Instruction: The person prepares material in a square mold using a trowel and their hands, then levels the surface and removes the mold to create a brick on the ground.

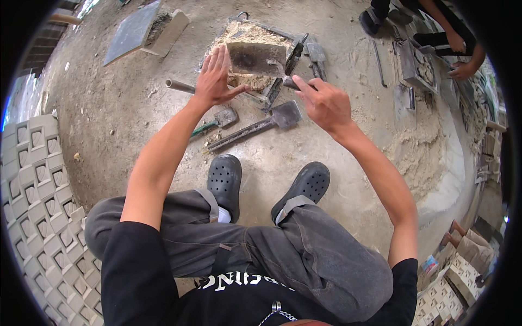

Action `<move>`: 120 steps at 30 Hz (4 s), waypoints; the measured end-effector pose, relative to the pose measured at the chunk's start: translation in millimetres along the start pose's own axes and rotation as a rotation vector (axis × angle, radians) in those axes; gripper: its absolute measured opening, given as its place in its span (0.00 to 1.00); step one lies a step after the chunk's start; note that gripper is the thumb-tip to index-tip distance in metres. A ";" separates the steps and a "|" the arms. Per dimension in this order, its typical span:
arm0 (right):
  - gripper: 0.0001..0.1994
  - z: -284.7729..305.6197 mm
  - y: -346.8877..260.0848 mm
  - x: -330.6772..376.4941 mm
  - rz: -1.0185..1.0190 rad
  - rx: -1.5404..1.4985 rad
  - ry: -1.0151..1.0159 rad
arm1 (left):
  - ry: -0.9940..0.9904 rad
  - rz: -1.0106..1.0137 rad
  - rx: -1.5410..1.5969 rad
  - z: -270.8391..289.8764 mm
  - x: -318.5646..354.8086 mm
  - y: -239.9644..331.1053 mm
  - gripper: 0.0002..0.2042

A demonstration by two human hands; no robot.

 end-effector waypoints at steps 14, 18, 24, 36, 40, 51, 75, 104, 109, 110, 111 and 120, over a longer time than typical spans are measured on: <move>0.18 -13.2 -4.9 -29.2 -0.089 0.145 -0.024 | 0.121 0.027 0.116 -3.8 15.8 17.1 0.59; 0.17 -15.6 0.8 -35.3 -0.117 0.130 -0.024 | 0.141 -0.093 0.195 -2.8 19.8 37.3 0.54; 0.16 -15.1 18.1 -58.4 -0.255 0.005 -0.104 | 0.066 -0.212 0.187 -2.4 3.3 47.6 0.45; 0.20 29.4 58.8 -60.9 -0.631 -0.286 -0.127 | -0.204 -0.228 0.029 -18.0 -73.5 17.1 0.35; 0.21 27.0 46.0 -48.0 -0.618 -0.420 -0.243 | -0.243 -0.148 -0.068 -24.1 -79.1 1.9 0.34; 0.21 -5.1 23.0 -86.1 -0.650 -0.471 -0.507 | 0.043 0.202 0.196 -27.1 -50.3 -23.0 0.30; 0.19 -5.1 34.1 -106.9 -0.640 -0.338 -0.512 | -0.130 -0.044 0.122 -30.2 -87.0 -38.3 0.33; 0.21 -39.9 -8.3 -129.2 -0.267 -0.067 -0.393 | 0.005 0.540 0.204 -15.9 -16.2 -4.3 0.51; 0.19 -34.5 4.1 -124.6 -0.256 -0.016 -0.288 | 0.104 0.250 0.244 -22.2 13.5 14.3 0.47; 0.19 -35.4 6.4 -122.5 -0.215 0.002 -0.296 | 0.093 0.164 0.270 -20.0 16.8 15.9 0.46; 0.19 -36.0 5.2 -121.0 -0.170 0.017 -0.303 | 0.150 0.193 0.204 -17.3 20.7 13.0 0.44; 0.19 -33.6 -22.6 -123.1 -0.141 0.001 -0.297 | 0.108 0.555 0.200 -18.1 21.8 2.3 0.53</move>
Point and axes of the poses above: each hand's wrist, its own x-axis away from the middle knuckle, its own z-axis out of the back of the hand, y = z × x, the point moved 3 cm from there along -x, towards the middle knuckle, and after that the axes turned 3 degrees about -y, right-handed, at the moved point
